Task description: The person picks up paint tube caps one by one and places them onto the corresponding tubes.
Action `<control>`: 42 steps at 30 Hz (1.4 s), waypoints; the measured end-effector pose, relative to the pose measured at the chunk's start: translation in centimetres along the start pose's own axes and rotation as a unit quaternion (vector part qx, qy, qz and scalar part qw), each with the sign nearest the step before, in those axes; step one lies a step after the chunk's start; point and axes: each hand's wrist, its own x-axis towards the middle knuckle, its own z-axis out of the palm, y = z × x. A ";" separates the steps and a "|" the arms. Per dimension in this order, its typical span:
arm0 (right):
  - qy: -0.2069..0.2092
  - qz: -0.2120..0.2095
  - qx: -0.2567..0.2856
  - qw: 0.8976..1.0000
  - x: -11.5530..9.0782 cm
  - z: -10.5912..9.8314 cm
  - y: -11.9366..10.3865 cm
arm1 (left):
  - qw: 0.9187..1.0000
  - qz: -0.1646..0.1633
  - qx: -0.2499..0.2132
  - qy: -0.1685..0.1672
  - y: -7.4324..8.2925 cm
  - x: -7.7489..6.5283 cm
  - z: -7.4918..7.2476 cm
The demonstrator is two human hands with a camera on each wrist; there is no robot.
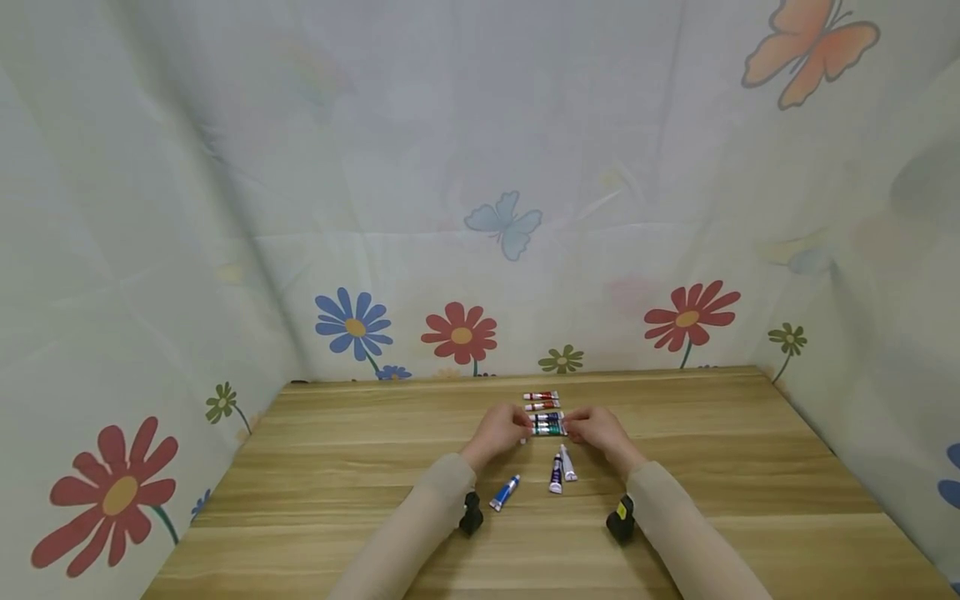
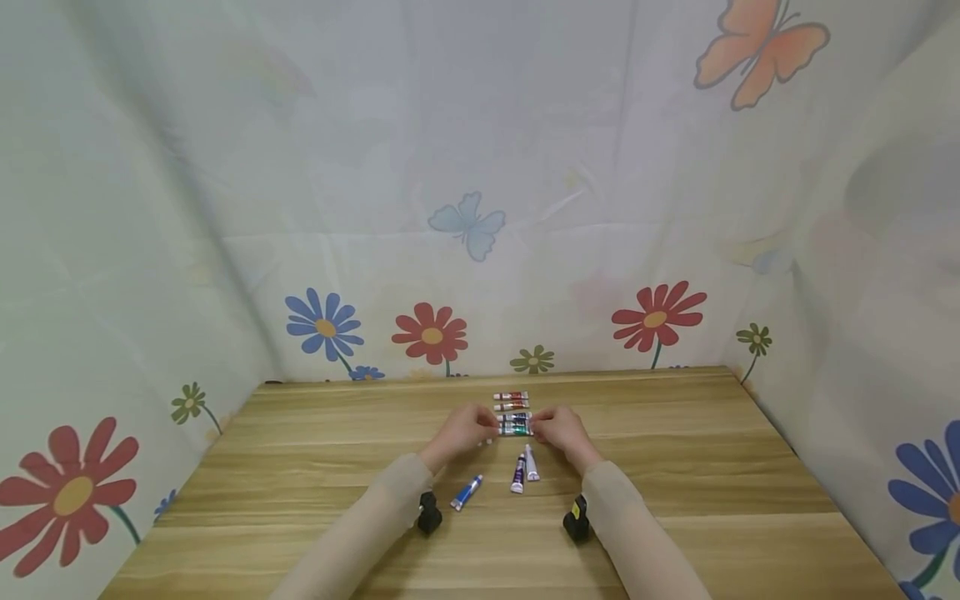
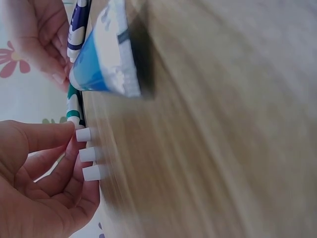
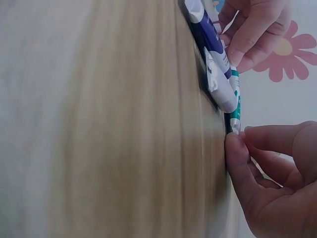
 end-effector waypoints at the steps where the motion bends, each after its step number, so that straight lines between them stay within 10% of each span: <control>1: 0.001 0.000 -0.001 1.000 0.1 0.0 0.0 | 1.000 0.000 0.000 0.000 0.0 0.0 0.0; 28: 0.006 -0.004 -0.044 0.999 0.3 0.1 -0.4 | 1.000 -0.012 -0.015 0.001 0.2 -0.3 -0.3; 42: -0.002 -0.041 -0.094 0.995 -0.9 -2.1 0.1 | 1.000 0.007 0.011 0.014 -1.9 -1.1 -2.9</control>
